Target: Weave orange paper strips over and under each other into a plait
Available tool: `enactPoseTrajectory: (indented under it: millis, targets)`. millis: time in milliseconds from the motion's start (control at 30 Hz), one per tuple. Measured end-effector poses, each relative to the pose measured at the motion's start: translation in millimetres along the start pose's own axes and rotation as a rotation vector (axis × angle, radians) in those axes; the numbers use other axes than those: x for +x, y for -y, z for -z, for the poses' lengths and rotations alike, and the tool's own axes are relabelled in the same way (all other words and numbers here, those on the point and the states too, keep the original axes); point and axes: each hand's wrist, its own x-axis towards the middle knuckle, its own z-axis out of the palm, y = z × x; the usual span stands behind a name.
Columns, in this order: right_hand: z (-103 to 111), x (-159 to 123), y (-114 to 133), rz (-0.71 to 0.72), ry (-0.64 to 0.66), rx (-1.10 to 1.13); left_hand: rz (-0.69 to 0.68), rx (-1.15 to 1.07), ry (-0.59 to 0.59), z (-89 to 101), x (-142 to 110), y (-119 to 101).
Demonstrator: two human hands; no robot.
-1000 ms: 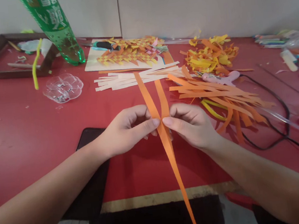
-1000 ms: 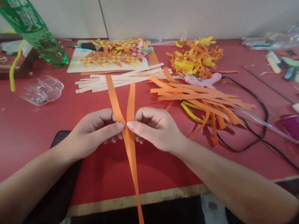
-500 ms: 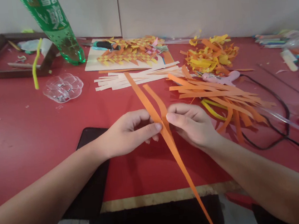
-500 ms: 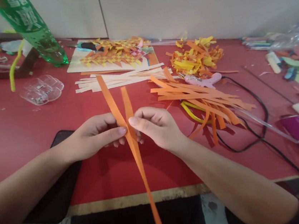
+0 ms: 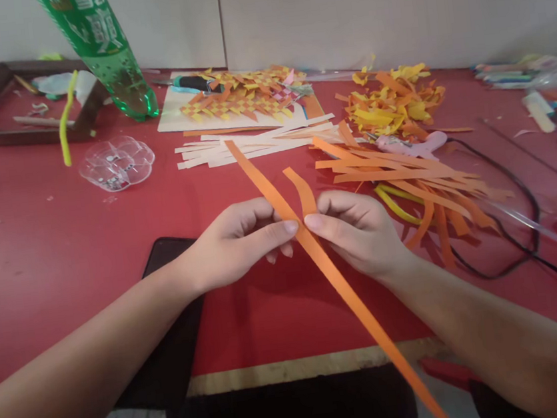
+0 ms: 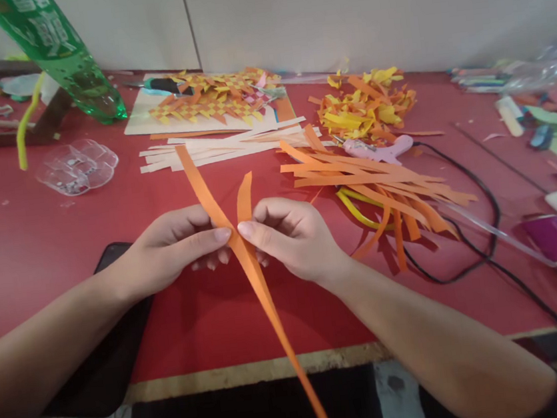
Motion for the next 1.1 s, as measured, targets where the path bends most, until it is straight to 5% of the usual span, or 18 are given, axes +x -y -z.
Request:
enactPoseTrajectory:
  millis: [367, 1100]
  targets:
    - [2.5, -3.2, -3.7, -0.106, 0.066, 0.104, 0.001, 0.054, 0.022, -1.0, -0.8, -2.3]
    - [-0.5, -1.8, 0.1, 0.004, -0.026, -0.022, -0.018, 0.059, -0.025, 0.9, -0.6, -0.5]
